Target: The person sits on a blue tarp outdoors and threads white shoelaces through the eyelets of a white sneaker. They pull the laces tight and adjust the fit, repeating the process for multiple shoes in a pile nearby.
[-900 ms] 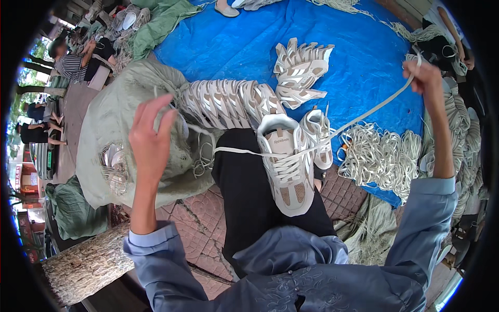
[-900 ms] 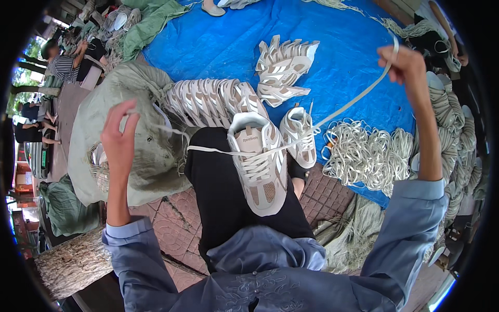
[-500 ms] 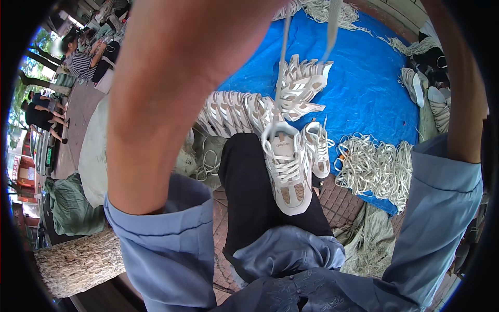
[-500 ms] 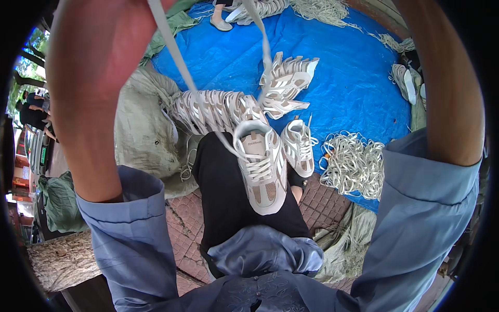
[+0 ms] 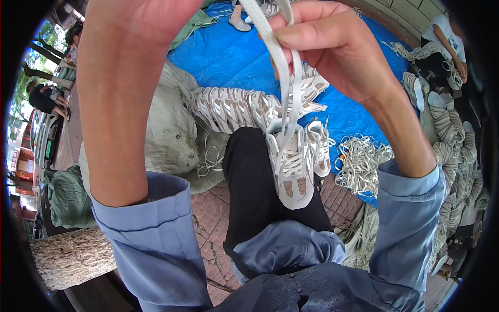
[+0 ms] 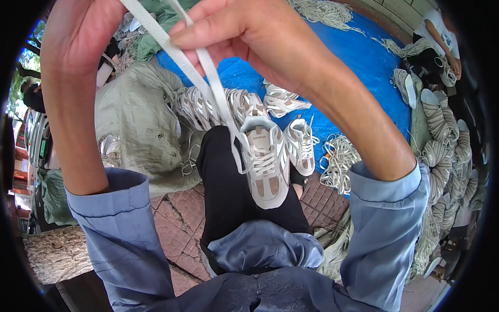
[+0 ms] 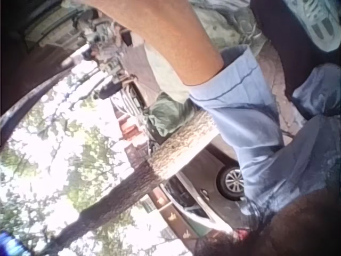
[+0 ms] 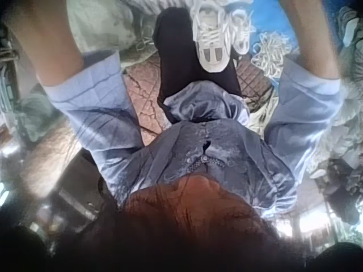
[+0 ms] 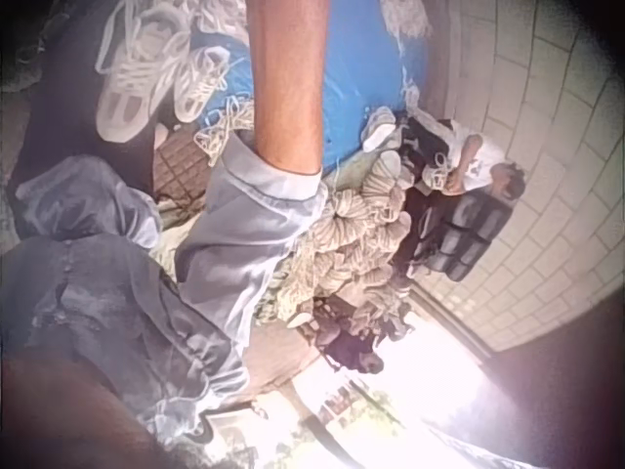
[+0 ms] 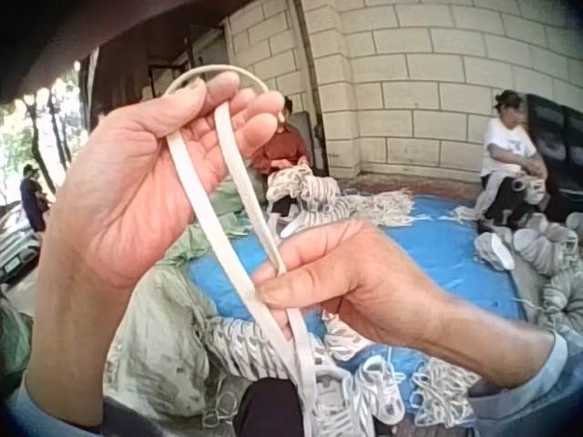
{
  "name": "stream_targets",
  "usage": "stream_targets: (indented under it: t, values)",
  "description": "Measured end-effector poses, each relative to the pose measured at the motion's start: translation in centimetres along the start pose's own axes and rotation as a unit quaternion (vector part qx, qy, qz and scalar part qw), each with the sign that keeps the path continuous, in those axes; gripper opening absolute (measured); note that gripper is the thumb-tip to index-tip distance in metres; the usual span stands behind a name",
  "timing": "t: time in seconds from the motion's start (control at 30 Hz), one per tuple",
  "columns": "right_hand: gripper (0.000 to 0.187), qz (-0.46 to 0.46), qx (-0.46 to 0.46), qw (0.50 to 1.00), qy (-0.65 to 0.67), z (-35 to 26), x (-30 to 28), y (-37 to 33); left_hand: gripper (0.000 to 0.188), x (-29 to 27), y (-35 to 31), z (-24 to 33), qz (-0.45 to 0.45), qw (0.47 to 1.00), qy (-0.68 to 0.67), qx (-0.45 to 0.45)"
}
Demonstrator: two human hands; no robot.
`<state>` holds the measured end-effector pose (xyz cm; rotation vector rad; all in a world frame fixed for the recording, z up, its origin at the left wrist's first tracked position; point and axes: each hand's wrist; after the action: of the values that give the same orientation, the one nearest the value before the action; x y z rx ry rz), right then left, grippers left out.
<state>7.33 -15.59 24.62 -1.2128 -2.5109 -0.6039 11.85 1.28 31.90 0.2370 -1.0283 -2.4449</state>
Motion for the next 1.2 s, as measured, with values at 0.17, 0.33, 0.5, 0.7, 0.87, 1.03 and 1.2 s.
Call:
stream_targets:
  t: [0.17,0.33,0.5,0.7,0.87,1.03,1.2]
  values:
    - [0.029,0.039,-0.127,0.988,0.076,-2.3,-3.0,-2.8,0.027,-3.1,-2.9,2.0,0.122,0.977,0.167,-0.052]
    - [0.024,0.034,-0.179,0.982,0.055,-12.5,-12.7,-11.9,0.025,-14.0,-10.3,7.1,0.244,0.924,0.132,-0.265]
    - [0.029,0.462,-0.199,0.848,-0.166,-19.1,-24.8,-31.5,0.024,-22.9,-28.1,9.3,0.586,0.676,0.225,-0.387]
    - [0.021,0.638,0.088,0.631,-0.432,-12.0,-25.3,-40.1,0.027,-22.6,-42.0,6.0,0.628,0.488,0.263,-0.547]
    - [0.019,0.469,0.095,0.808,-0.345,0.3,-18.9,-26.7,0.032,-16.3,-35.2,-1.3,0.56,0.586,0.234,-0.536]
    - [0.016,0.25,0.116,0.923,-0.268,13.9,-9.3,-14.6,0.023,-3.1,-27.5,-10.4,0.308,0.73,0.175,-0.585]
    - [0.017,0.193,0.228,0.892,-0.338,20.5,-7.3,-10.8,0.034,3.6,-25.2,-14.8,0.279,0.778,-0.067,-0.559]
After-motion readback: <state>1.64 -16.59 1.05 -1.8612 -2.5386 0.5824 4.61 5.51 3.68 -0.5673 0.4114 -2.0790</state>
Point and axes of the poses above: each hand's wrist, its own y-axis towards the middle knuckle, its own x-axis out of the palm, z = x × y, and after that the axes turned 9 degrees about y, right-handed
